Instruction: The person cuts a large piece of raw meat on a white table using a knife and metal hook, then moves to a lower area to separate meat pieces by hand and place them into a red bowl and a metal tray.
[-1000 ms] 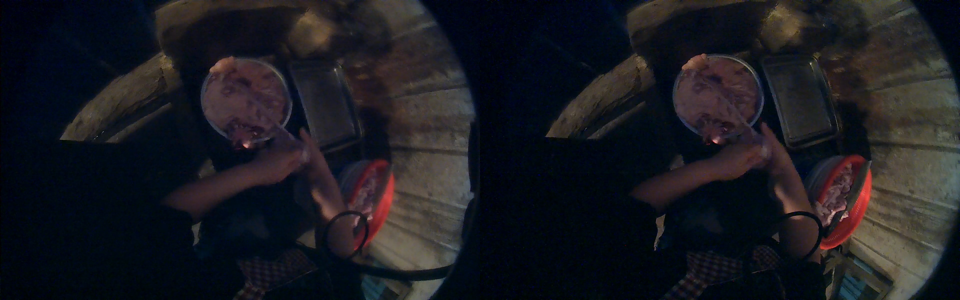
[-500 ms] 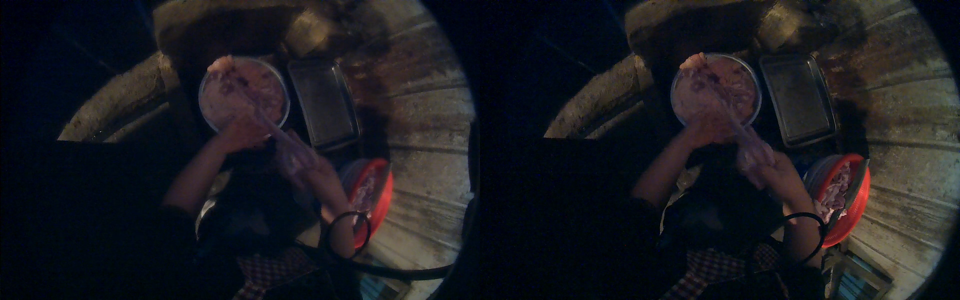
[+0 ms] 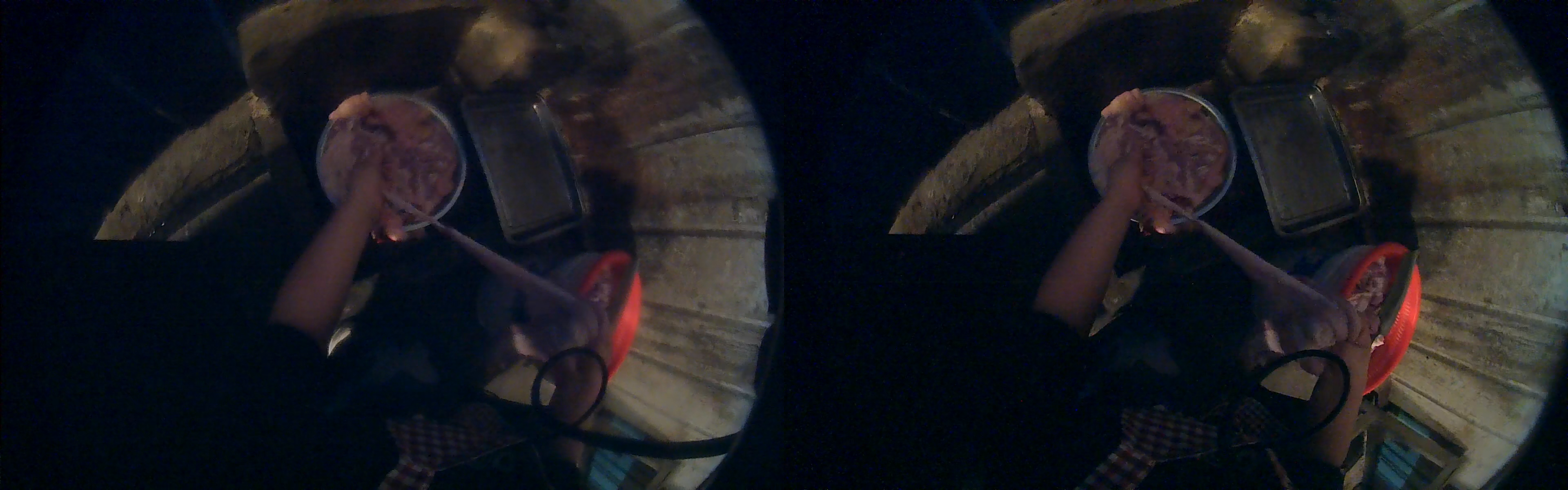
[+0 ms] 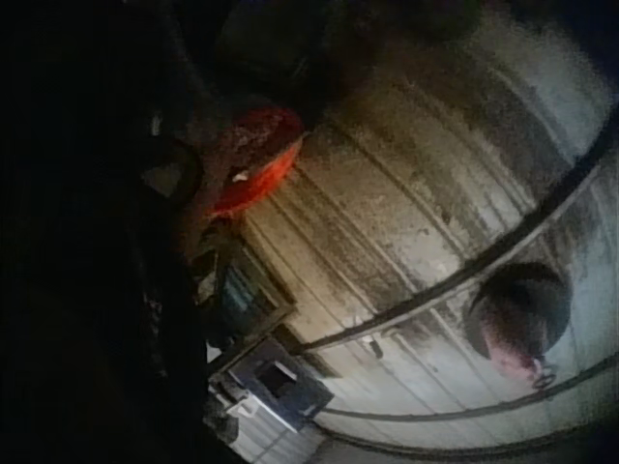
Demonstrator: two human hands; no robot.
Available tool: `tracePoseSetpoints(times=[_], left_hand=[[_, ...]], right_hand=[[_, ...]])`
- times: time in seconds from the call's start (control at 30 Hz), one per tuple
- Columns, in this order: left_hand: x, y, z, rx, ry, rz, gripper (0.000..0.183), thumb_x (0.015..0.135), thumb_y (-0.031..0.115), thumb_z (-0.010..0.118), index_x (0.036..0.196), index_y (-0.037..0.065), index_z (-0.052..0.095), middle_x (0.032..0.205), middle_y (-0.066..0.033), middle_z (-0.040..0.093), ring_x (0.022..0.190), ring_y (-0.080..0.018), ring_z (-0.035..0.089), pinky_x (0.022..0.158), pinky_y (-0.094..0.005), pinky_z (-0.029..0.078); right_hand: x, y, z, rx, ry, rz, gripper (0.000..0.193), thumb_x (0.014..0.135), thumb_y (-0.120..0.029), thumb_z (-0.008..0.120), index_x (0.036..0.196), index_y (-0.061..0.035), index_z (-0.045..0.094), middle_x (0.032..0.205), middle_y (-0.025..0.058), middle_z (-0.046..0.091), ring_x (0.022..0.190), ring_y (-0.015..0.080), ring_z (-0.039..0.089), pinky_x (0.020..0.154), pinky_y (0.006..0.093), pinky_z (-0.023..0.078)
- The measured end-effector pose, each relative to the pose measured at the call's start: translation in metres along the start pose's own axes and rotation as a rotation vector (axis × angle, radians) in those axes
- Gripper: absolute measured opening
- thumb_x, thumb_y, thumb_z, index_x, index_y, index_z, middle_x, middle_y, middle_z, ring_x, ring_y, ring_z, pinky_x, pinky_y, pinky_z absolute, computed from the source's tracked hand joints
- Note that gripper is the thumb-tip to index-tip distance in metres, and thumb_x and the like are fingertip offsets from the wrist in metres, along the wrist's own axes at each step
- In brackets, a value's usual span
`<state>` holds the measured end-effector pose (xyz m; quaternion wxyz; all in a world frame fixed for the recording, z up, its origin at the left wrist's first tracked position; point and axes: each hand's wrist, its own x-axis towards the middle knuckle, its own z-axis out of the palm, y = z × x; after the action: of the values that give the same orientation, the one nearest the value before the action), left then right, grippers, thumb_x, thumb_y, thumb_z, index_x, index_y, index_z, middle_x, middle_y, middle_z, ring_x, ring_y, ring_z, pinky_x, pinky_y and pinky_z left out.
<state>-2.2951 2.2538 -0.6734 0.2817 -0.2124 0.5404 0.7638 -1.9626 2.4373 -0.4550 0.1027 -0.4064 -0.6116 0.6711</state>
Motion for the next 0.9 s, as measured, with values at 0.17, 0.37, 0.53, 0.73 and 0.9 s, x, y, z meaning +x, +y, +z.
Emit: tracePoseSetpoints(times=[0.17, 0.37, 0.53, 0.73, 0.9], left_hand=[[-0.071, 0.029, 0.047, 0.153, -0.184, 0.392, 0.028, 0.098, 0.026, 0.053, 0.115, 0.005, 0.06, 0.101, -0.0077, 0.063, 0.084, -0.0163, 0.06, 0.073, -0.0282, 0.049], [-0.149, 0.067, 0.086, 0.174, -0.627, 0.325, 0.024, 0.098, 0.018, 0.052, 0.117, 0.007, 0.06, 0.105, -0.0048, 0.064, 0.086, -0.0107, 0.06, 0.068, -0.0229, 0.049], [-0.184, 0.083, 0.102, 0.11, -0.777, 0.39, 0.02, 0.094, 0.012, 0.058, 0.113, 0.005, 0.063, 0.093, -0.0032, 0.066, 0.072, -0.0088, 0.059, 0.059, -0.0219, 0.048], [-0.208, 0.085, 0.125, 0.194, -0.758, 0.509, 0.013, 0.083, 0.005, 0.072, 0.095, 0.002, 0.071, 0.086, -0.0011, 0.066, 0.079, -0.0083, 0.06, 0.07, -0.0212, 0.047], [-0.221, 0.085, 0.137, 0.367, -0.649, 0.732, 0.006, 0.078, 0.005, 0.077, 0.076, 0.003, 0.071, 0.071, 0.0009, 0.059, 0.066, -0.0088, 0.052, 0.062, -0.0241, 0.042]], right_hand=[[-0.022, 0.013, -0.03, 0.054, 0.112, -0.05, 0.055, 0.066, -0.004, 0.064, 0.121, 0.0025, 0.058, 0.11, 0.011, 0.065, 0.1, 0.0196, 0.062, 0.091, 0.0308, 0.047], [-0.023, 0.019, -0.046, 0.149, 0.106, -0.17, 0.057, 0.065, -0.003, 0.065, 0.121, 0.003, 0.057, 0.112, 0.0121, 0.065, 0.103, 0.0203, 0.062, 0.095, 0.0317, 0.046], [-0.016, 0.013, -0.04, 0.206, -0.096, -0.233, 0.059, 0.064, -0.003, 0.065, 0.122, 0.0035, 0.057, 0.113, 0.013, 0.065, 0.105, 0.0209, 0.062, 0.097, 0.0325, 0.045], [-0.011, -0.017, -0.044, 0.131, -0.478, -0.153, 0.059, 0.066, -0.005, 0.066, 0.123, 0.0043, 0.056, 0.113, 0.0134, 0.065, 0.1, 0.0186, 0.063, 0.091, 0.0307, 0.049], [-0.015, -0.03, -0.035, 0.172, -0.435, -0.008, 0.05, 0.07, -0.007, 0.064, 0.118, 0.0043, 0.059, 0.104, 0.0111, 0.067, 0.089, 0.016, 0.066, 0.075, 0.0253, 0.052]])
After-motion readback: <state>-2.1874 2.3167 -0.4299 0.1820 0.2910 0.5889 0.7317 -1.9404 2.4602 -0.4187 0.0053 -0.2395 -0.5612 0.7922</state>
